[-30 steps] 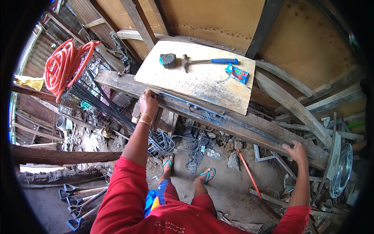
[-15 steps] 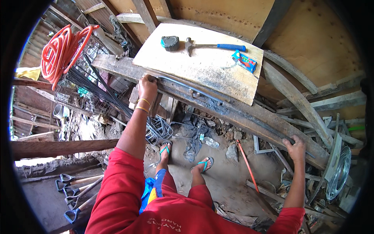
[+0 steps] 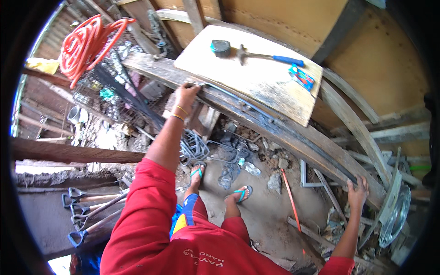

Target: The person bends metal rods into U-shapes using a wooden beam as a fulcrum. They repeatedly position the rods, apply force to bend them, and place the finished pieces aside.

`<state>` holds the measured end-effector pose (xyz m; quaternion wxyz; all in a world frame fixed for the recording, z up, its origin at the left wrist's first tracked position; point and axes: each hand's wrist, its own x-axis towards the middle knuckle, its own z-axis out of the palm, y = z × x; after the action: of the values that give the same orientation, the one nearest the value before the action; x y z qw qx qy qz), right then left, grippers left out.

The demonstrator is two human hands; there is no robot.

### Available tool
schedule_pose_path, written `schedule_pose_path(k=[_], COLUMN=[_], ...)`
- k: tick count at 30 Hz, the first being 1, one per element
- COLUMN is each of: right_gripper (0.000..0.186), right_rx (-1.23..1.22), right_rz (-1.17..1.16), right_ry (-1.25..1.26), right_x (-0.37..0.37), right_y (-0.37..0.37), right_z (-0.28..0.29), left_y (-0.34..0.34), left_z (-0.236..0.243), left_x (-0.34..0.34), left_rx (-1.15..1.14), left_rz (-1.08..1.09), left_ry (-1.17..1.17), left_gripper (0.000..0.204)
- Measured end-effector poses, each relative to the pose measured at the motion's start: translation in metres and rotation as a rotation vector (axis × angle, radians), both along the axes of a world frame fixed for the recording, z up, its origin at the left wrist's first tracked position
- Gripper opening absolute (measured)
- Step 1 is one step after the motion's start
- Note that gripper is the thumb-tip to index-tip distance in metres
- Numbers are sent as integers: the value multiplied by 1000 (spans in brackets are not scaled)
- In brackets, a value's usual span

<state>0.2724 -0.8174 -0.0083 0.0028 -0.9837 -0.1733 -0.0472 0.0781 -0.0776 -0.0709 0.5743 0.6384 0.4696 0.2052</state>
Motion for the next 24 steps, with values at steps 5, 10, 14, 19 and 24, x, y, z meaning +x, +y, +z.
schedule_pose_path(k=[5, 10, 14, 19, 24], right_gripper=[39, 31, 27, 28, 29], right_rx=[72, 122, 159, 219, 277], right_rz=[98, 177, 180, 187, 112], right_ry=[26, 102, 153, 213, 277], right_x=[12, 18, 22, 28, 29], right_y=[-8, 6, 3, 0, 0], right_z=[-9, 3, 17, 3, -7], left_y=[12, 22, 28, 27, 22], left_z=[-3, -9, -6, 1, 0], left_x=[13, 20, 22, 22, 22], left_rx=[323, 431, 267, 187, 148], left_rz=[-51, -47, -82, -96, -72], left_ry=[263, 458, 375, 366, 291], left_gripper=[35, 33, 26, 24, 26])
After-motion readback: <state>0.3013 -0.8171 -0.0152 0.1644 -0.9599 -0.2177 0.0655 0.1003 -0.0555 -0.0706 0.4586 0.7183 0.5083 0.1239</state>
